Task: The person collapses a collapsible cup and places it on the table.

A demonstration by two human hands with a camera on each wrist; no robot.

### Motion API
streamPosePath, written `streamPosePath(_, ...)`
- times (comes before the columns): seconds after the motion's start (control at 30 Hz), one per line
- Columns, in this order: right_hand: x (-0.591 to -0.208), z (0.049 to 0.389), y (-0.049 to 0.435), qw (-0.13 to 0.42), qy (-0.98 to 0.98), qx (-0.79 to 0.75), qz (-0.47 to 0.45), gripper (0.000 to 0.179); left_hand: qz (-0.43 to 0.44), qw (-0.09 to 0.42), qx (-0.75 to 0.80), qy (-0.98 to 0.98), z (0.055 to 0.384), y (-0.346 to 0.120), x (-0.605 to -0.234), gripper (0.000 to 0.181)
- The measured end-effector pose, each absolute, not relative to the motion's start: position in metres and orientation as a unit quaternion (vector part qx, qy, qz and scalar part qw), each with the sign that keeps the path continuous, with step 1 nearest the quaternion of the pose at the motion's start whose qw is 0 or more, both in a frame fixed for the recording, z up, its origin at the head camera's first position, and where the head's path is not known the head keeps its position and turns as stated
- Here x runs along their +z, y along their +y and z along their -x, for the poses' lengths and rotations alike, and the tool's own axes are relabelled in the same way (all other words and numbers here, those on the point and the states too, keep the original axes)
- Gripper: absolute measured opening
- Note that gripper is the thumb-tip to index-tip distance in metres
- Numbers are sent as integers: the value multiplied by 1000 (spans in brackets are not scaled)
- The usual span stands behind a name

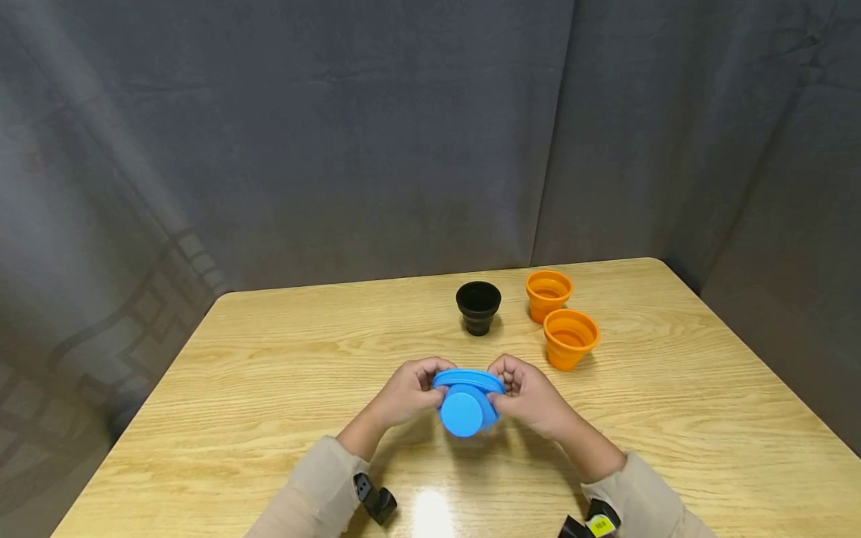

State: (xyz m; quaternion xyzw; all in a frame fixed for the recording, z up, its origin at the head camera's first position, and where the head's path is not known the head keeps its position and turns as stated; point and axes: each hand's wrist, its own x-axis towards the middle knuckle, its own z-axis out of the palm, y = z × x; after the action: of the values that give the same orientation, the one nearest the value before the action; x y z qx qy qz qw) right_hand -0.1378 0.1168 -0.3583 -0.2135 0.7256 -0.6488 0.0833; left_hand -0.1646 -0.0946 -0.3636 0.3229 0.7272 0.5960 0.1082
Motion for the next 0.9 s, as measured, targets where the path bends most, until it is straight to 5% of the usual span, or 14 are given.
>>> streamPosePath(0.2, -359, 139, 119, 80, 722, -659, 193, 21, -300, 79, 570, 761, 156, -91, -345, 20)
streamPosePath(0.53, -362, 139, 126, 137, 594, -735, 297, 38, -259, 42, 571, 778, 160, -89, -351, 23)
streamPosePath(0.9, -364, 136, 116, 99, 653, -721, 210, 41, -242, 84, 589, 767, 164, -88, -361, 28)
